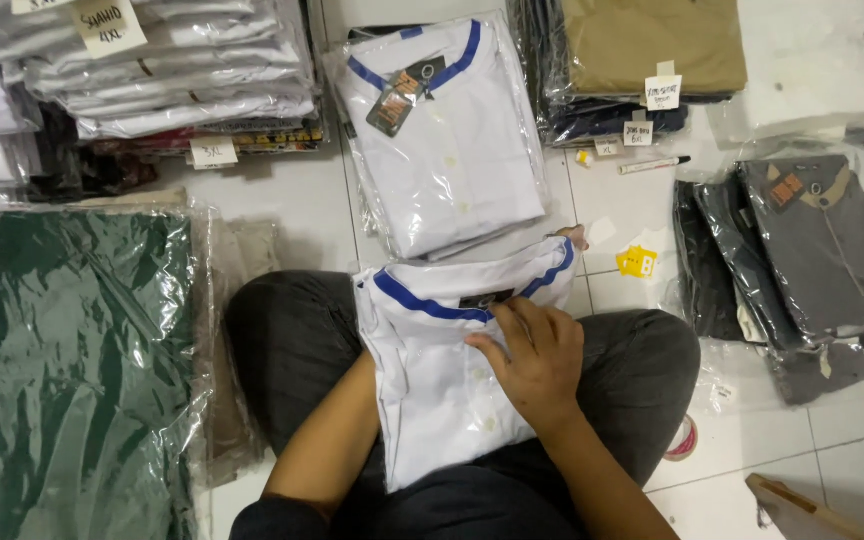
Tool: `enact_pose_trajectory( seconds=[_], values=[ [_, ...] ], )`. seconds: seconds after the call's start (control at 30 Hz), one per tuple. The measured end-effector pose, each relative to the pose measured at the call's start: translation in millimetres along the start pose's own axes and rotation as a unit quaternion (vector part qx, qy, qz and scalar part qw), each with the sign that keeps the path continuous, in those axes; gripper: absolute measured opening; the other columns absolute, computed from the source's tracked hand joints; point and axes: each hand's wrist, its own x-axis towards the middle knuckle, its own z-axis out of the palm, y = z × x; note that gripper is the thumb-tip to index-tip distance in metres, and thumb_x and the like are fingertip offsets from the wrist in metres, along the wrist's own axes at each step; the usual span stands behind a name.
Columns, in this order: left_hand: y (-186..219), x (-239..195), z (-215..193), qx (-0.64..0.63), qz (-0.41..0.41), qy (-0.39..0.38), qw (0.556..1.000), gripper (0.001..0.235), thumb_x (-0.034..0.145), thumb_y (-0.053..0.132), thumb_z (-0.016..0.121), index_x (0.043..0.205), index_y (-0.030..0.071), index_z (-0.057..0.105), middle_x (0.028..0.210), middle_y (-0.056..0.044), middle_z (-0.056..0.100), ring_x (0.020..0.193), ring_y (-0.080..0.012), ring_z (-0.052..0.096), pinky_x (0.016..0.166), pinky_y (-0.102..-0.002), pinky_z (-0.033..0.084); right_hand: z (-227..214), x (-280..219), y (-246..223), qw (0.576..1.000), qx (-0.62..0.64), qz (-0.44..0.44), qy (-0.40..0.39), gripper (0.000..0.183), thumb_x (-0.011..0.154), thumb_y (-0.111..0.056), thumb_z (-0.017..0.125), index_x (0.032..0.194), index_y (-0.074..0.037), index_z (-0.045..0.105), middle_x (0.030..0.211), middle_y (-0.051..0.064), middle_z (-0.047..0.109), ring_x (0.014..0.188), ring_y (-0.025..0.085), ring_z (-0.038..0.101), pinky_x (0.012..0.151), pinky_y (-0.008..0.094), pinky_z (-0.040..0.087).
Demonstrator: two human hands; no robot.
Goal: Sorting and arranging individually packaged shirts on the floor
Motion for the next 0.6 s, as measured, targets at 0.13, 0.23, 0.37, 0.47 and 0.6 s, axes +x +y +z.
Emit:
enact_pose_trajectory(
  seconds=[0.13, 0.23, 0.37, 0.47, 0.6],
  values=[
    [-6.4, 4.2, -3.7, 0.002, -0.014, -0.026, 1.0, 0.074, 0.071, 0.058, 0.038, 0.122, 0.005, 0.046, 0.132, -0.022, 0.029, 0.117, -0.0292, 0.026, 0.1, -0.04, 0.013, -4.9, 6.0, -7.0, 1.0, -0.008, 0.006, 0.014, 0.037, 0.074, -0.039, 0.065, 0.098, -0.011, 0.059, 0.084, 0.002, 0.053, 0.072, 0.019, 0.047, 0.065, 0.031, 0.034],
    [-5.3, 6.2, -1.2, 0.005, -0.016, -0.046, 0.999, 0.074, 0.071, 0.058, 0.038, 0.122, 0.005, 0.046, 0.132, -0.022, 0.028, 0.118, -0.0295, 0.025, 0.1, -0.04, 0.012, -4.8, 2.6, -8.1, 1.0, -0.012, 0.001, 0.013, 0.028, 0.076, -0.036, 0.064, 0.091, -0.013, 0.062, 0.073, -0.001, 0.053, 0.071, 0.017, 0.047, 0.067, 0.03, 0.034],
    [-4.0, 3.7, -4.3, 0.01, -0.014, -0.071, 0.997, 0.072, 0.071, 0.057, 0.038, 0.121, 0.005, 0.047, 0.133, -0.022, 0.027, 0.119, -0.03, 0.024, 0.1, -0.042, 0.011, -4.6, -0.7, -9.0, 0.999, -0.001, 0.005, 0.035, 0.005, 0.077, -0.019, 0.063, 0.079, -0.015, 0.064, 0.066, -0.002, 0.05, 0.069, 0.018, 0.046, 0.065, 0.031, 0.034],
    [-3.1, 6.2, -4.6, 0.017, -0.02, -0.091, 0.996, 0.072, 0.072, 0.056, 0.038, 0.121, 0.006, 0.047, 0.133, -0.022, 0.026, 0.12, -0.0303, 0.023, 0.101, -0.043, 0.01, -6.3, 3.7, -10.1, 0.997, 0.043, -0.014, 0.065, 0.008, 0.074, -0.006, 0.059, 0.073, -0.014, 0.064, 0.064, -0.001, 0.047, 0.065, 0.018, 0.044, 0.06, 0.03, 0.035],
    [-1.8, 4.7, -3.0, 0.022, -0.027, -0.115, 0.993, 0.07, 0.072, 0.056, 0.038, 0.121, 0.006, 0.048, 0.134, -0.023, 0.025, 0.121, -0.0307, 0.021, 0.101, -0.044, 0.008, -0.9, -16.4, -5.1, 0.989, 0.082, -0.075, 0.098, 0.009, 0.069, -0.007, 0.061, 0.07, -0.015, 0.064, 0.063, 0.0, 0.05, 0.062, 0.02, 0.045, 0.054, 0.031, 0.038]
  ],
)
